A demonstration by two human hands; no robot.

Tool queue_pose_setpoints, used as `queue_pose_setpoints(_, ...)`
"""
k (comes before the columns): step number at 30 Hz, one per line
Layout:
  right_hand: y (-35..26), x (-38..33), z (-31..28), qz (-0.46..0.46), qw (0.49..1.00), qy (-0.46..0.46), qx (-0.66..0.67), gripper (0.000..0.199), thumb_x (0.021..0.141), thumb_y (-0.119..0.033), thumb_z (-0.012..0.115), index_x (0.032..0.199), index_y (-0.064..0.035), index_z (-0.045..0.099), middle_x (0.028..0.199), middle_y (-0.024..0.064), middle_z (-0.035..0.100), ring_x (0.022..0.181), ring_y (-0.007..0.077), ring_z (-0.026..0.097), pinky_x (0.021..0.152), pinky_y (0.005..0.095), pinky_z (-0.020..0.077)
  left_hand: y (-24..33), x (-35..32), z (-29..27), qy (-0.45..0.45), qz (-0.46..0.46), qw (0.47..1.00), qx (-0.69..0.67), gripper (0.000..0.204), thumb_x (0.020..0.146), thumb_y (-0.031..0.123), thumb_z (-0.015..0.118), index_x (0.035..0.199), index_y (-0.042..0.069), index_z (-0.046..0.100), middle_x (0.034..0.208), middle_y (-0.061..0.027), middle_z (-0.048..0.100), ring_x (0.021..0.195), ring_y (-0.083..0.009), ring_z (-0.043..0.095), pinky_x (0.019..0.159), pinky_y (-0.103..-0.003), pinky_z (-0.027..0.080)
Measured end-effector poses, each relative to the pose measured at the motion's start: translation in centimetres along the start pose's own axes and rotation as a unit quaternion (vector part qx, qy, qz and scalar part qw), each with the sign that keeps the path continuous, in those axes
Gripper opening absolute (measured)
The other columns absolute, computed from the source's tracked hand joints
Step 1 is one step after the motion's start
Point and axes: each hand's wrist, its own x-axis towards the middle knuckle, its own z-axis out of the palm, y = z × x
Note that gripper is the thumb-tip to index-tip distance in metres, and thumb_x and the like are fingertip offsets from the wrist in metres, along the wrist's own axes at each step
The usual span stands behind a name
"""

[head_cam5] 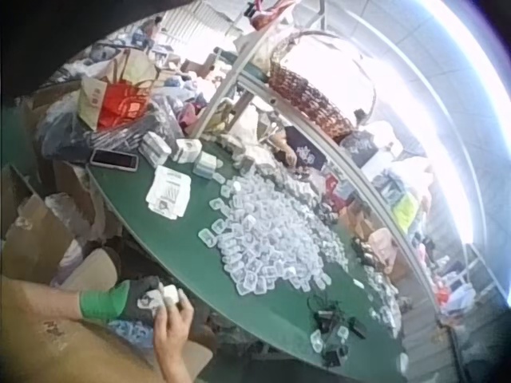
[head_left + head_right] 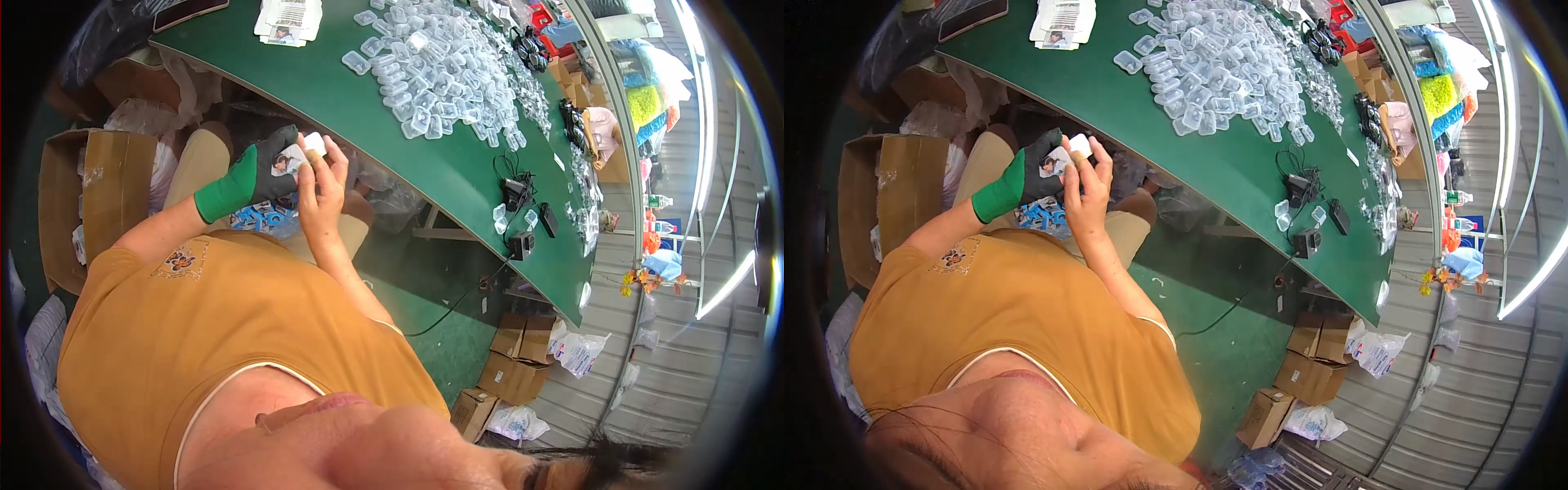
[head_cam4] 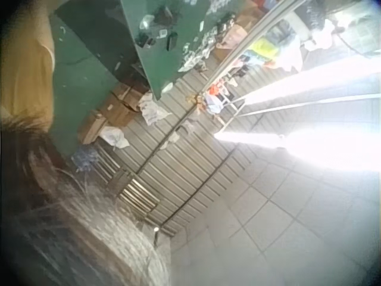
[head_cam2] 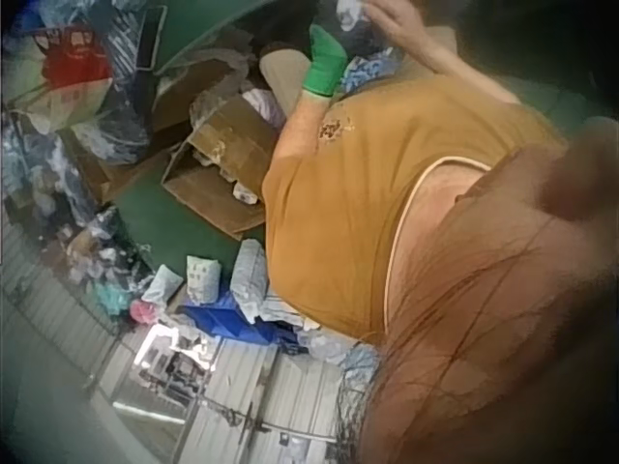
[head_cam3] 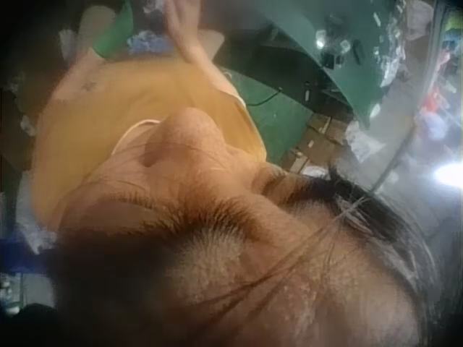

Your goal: The person packages small components by wrapping them in paper sleeves and folding the sleeves by hand.

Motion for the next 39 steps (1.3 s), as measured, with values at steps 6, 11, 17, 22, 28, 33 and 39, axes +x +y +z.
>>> queue_pose_setpoints(6, 1.2, 1.6, -1.1, 0.14, 0.954, 0.021, 0.265, 0.032, 0.108, -0.022, 0.051, 0.126, 0.001, 0.065, 0.137, 0.0146, 0.057, 0.112, 0.0178, 0.063, 0.093, 0.0332, 0.052, -0.5, 0.2, -0.8, -0.028, 0.015, 0.999, 0.017, 0.056, 0.075, 0.013, 0.079, 0.125, 0.01, 0.054, 0.1, -0.0124, 0.067, 0.088, -0.023, 0.069, 0.079, -0.037, 0.056)
queue_pose_setpoints(11, 2.7, 3.0, -2.9, 0.288, 0.838, -0.142, 0.44, 0.032, 0.108, -0.025, 0.052, 0.126, -0.0016, 0.064, 0.101, 0.005, 0.069, 0.085, 0.0132, 0.064, 0.079, 0.0289, 0.0514, 1.3, 0.5, -1.5, -0.076, -0.011, 0.995, 0.055, 0.061, 0.074, 0.012, 0.079, 0.128, 0.01, 0.053, 0.109, -0.0153, 0.07, 0.094, -0.0311, 0.072, 0.08, -0.039, 0.056)
queue_pose_setpoints(17, -0.1, 2.5, -1.3, 0.282, 0.89, -0.086, 0.349, 0.01, 0.099, -0.009, 0.068, 0.105, -0.0013, 0.065, 0.096, 0.0021, 0.064, 0.081, 0.0086, 0.058, 0.074, 0.0245, 0.0492, 1.2, 0.0, -1.2, -0.056, 0.008, 0.995, 0.082, 0.078, 0.078, 0.01, 0.078, 0.148, 0.012, 0.043, 0.111, -0.0131, 0.07, 0.095, -0.025, 0.072, 0.082, -0.037, 0.057)
queue_pose_setpoints(22, 0.0, 1.5, -0.9, 0.061, 0.997, -0.035, 0.032, 0.008, 0.094, -0.005, 0.07, 0.099, 0.0015, 0.066, 0.089, 0.0046, 0.055, 0.08, 0.0141, 0.056, 0.07, 0.0276, 0.0468, 1.5, 0.1, -1.3, -0.086, 0.001, 0.992, 0.092, 0.083, 0.08, 0.009, 0.076, 0.155, 0.014, 0.038, 0.107, -0.0125, 0.071, 0.09, -0.0247, 0.072, 0.078, -0.037, 0.057)
queue_pose_setpoints(28, -0.4, 0.8, -1.1, -0.041, 0.997, -0.047, -0.052, 0.015, 0.092, -0.002, 0.068, 0.107, 0.0006, 0.069, 0.088, 0.009, 0.058, 0.084, 0.0221, 0.058, 0.074, 0.0329, 0.0474, 2.1, 0.2, -0.8, -0.052, -0.004, 0.996, 0.072, 0.085, 0.08, 0.011, 0.077, 0.156, 0.014, 0.037, 0.094, -0.0108, 0.069, 0.078, -0.0196, 0.068, 0.074, -0.034, 0.056)
queue_pose_setpoints(33, 0.3, 1.0, -1.4, 0.009, 0.995, -0.067, 0.079, 0.019, 0.098, -0.002, 0.061, 0.116, 0.0014, 0.067, 0.1, 0.0079, 0.059, 0.092, 0.0186, 0.06, 0.083, 0.0302, 0.0486, 0.5, 0.3, -0.9, -0.033, -0.073, 0.995, -0.056, 0.09, 0.08, 0.008, 0.077, 0.158, 0.012, 0.032, 0.097, -0.0058, 0.065, 0.082, -0.0104, 0.06, 0.077, -0.029, 0.052)
queue_pose_setpoints(39, 0.3, 1.0, -1.0, -0.068, 0.996, -0.008, -0.048, 0.022, 0.093, -0.005, 0.067, 0.115, 0.0017, 0.068, 0.107, 0.012, 0.064, 0.096, 0.0257, 0.062, 0.088, 0.0353, 0.0466, 0.9, 1.7, -1.9, -0.058, -0.03, 0.998, 0.006, 0.092, 0.079, 0.009, 0.078, 0.158, 0.011, 0.032, 0.102, -0.0065, 0.065, 0.087, -0.0111, 0.059, 0.084, -0.031, 0.052)
